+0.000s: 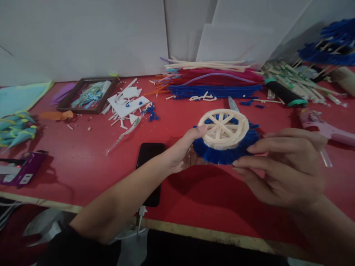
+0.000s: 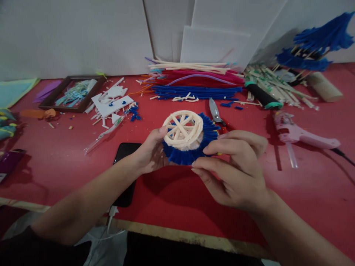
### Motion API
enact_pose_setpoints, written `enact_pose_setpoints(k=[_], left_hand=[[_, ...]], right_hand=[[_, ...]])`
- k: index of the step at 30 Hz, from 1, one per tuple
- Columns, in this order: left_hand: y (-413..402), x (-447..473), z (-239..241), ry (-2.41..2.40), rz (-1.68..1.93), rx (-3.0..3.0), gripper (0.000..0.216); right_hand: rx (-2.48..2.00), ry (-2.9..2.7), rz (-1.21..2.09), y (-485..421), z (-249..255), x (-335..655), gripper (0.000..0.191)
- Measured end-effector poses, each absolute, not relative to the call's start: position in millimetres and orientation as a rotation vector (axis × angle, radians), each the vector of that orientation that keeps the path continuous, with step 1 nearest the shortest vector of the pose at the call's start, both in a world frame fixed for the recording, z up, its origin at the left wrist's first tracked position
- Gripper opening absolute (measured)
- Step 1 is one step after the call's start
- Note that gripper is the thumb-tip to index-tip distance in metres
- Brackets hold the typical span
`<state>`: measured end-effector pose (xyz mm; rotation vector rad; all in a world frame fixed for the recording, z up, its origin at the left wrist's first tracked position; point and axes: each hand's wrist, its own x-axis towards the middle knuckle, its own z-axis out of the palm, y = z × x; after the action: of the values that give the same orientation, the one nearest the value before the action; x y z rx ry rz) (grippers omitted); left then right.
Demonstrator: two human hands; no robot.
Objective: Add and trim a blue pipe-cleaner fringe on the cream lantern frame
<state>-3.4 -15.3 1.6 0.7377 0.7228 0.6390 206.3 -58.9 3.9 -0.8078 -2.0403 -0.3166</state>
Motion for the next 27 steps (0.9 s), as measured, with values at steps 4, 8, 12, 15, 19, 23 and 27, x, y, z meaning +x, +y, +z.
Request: enact_pose_setpoints(k=[4, 8, 12, 15, 19, 23, 27], left_hand=[[-14.6, -3.5, -0.6, 0.708, 0.633, 0.732, 0.067], [-15.1, -3.5, -1.9, 0.713, 0.64, 0.714, 0.065], [-17.5, -2.5, 1.5, 0.72, 0.658, 0.677, 0.065], [-18.3, -2.1, 2.6, 0.669, 0.664, 0.654, 0.064], [-16.6, -2.7, 0.4, 0.657, 0.653, 0.667, 0.063], [-15.1, -3.4, -0.4, 0.663, 0.635, 0.69, 0.062], [-15.9, -4.3, 1.3, 0.669, 0.636, 0.713, 0.061]], right_hand=[[-0.818, -2.065, -0.289, -58.7, 3.4, 207.2, 0.009], [-0.808, -2.07, -0.279, -57.4, 2.5, 207.7, 0.013], [-0.805, -2.049, -0.302, -57.0, 2.4, 206.1, 0.01], [-0.809, -2.051, -0.311, -57.3, 2.2, 205.8, 0.013], [-0.788, -2.054, -0.348, -55.2, 1.1, 207.9, 0.013], [-0.724, -2.084, -0.347, -52.7, -0.7, 210.4, 0.018], [-0.745, -2.063, -0.336, -52.5, -2.5, 212.1, 0.017]])
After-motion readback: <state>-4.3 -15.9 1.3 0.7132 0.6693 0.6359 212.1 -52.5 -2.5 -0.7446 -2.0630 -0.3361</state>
